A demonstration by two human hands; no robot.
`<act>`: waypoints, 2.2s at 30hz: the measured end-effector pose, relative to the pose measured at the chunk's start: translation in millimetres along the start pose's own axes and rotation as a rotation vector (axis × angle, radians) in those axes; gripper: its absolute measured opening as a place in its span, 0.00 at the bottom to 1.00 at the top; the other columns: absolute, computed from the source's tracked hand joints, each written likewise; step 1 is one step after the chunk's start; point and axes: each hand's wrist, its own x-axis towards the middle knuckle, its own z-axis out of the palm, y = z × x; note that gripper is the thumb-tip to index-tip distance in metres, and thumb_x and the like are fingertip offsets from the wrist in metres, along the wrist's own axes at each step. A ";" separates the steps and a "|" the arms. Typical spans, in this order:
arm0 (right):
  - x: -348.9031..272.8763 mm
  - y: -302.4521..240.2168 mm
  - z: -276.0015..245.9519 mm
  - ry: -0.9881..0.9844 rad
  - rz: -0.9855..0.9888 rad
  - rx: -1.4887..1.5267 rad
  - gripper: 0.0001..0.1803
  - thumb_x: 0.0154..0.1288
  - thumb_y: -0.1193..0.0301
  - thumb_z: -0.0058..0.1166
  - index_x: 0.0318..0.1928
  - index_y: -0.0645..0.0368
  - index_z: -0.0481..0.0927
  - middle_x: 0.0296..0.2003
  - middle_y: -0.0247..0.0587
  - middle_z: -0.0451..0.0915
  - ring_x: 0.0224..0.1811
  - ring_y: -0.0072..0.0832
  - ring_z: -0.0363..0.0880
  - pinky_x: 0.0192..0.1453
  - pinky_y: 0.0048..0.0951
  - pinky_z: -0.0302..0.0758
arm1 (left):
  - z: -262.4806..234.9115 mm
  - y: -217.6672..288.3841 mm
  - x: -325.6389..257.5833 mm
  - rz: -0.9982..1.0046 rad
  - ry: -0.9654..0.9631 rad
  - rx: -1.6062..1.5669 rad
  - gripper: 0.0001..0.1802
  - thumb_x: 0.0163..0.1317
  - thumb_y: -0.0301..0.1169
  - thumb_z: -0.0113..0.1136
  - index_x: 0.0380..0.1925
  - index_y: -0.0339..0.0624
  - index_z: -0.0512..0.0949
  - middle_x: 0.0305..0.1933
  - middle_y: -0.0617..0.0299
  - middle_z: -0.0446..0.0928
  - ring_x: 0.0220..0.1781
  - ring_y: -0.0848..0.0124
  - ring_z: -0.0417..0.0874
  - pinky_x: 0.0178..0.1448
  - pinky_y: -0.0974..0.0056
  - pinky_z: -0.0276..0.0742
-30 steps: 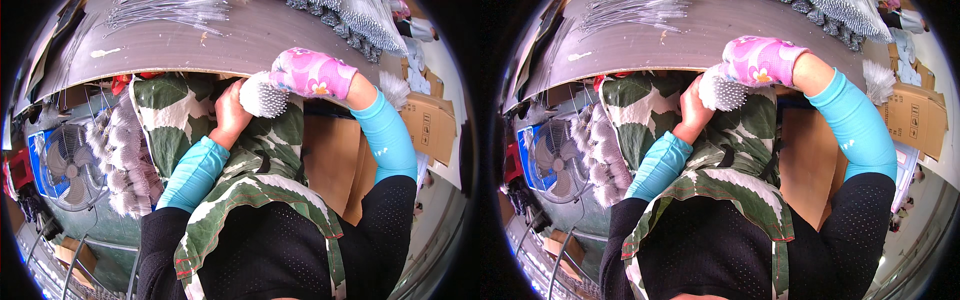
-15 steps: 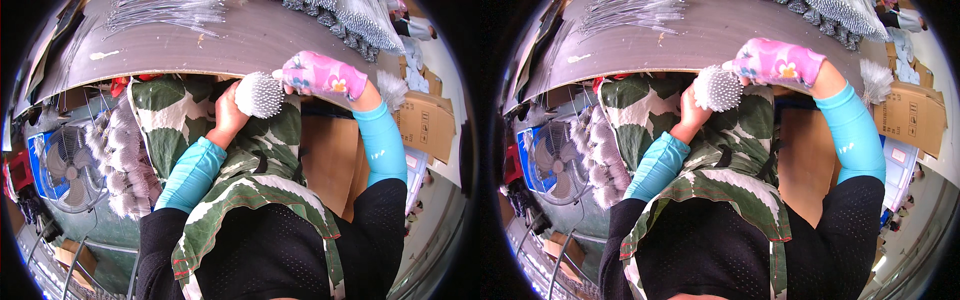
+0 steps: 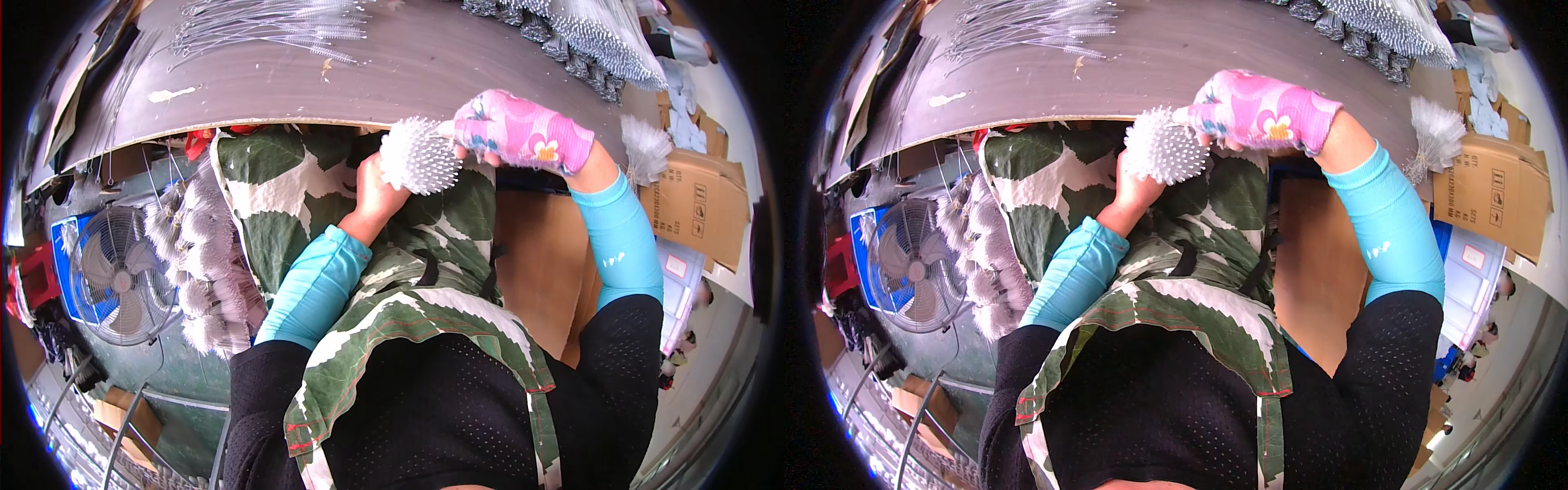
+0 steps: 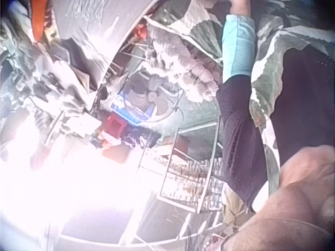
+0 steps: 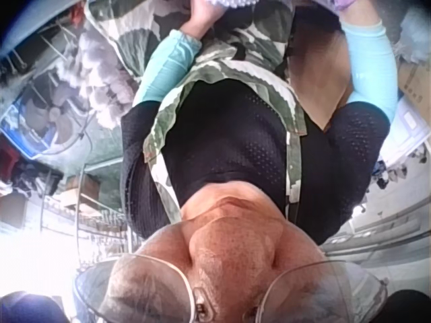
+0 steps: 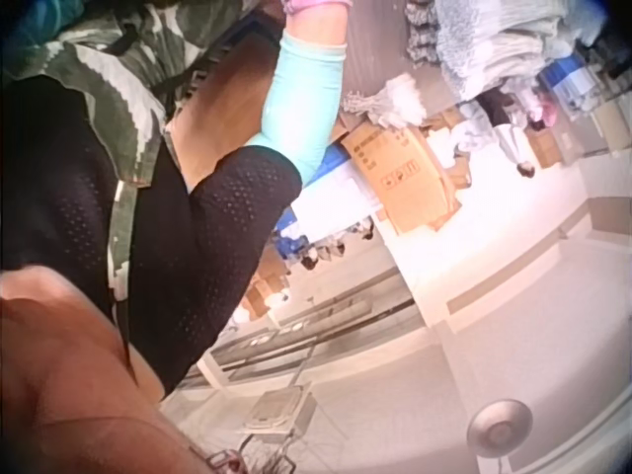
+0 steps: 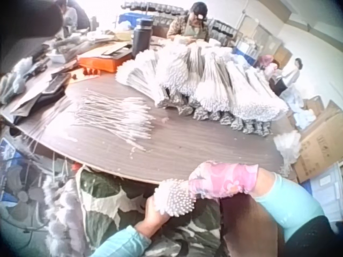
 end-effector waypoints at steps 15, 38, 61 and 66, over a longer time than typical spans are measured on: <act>33.1 -25.4 -8.4 -0.108 -0.148 -0.446 0.10 0.50 0.65 0.53 0.24 0.59 0.82 0.15 0.39 0.77 0.18 0.28 0.75 0.25 0.31 0.69 | -3.1 7.8 0.6 -0.057 0.017 -0.128 0.14 0.48 0.29 0.65 0.38 0.44 0.79 0.34 0.51 0.80 0.38 0.57 0.83 0.41 0.63 0.77; 29.7 -21.8 -7.9 -0.141 -0.062 -0.392 0.10 0.52 0.66 0.54 0.27 0.59 0.82 0.17 0.39 0.78 0.20 0.29 0.75 0.26 0.31 0.70 | -7.3 12.5 1.5 -0.135 -0.026 -0.039 0.18 0.45 0.33 0.68 0.39 0.45 0.78 0.37 0.51 0.80 0.41 0.55 0.82 0.44 0.61 0.77; -33.5 31.8 23.4 -0.019 0.021 0.163 0.22 0.64 0.53 0.49 0.26 0.59 0.80 0.19 0.28 0.74 0.17 0.13 0.65 0.24 0.19 0.63 | 3.1 -4.2 -1.7 0.028 -0.052 -0.110 0.12 0.50 0.29 0.63 0.36 0.40 0.80 0.36 0.52 0.82 0.40 0.60 0.84 0.43 0.63 0.77; -32.8 30.7 26.1 0.007 0.024 0.159 0.21 0.64 0.54 0.49 0.26 0.59 0.80 0.19 0.28 0.74 0.18 0.14 0.66 0.24 0.19 0.63 | 4.3 -7.4 -1.4 0.110 -0.071 -0.013 0.11 0.51 0.29 0.62 0.36 0.40 0.81 0.35 0.54 0.82 0.39 0.59 0.84 0.42 0.63 0.77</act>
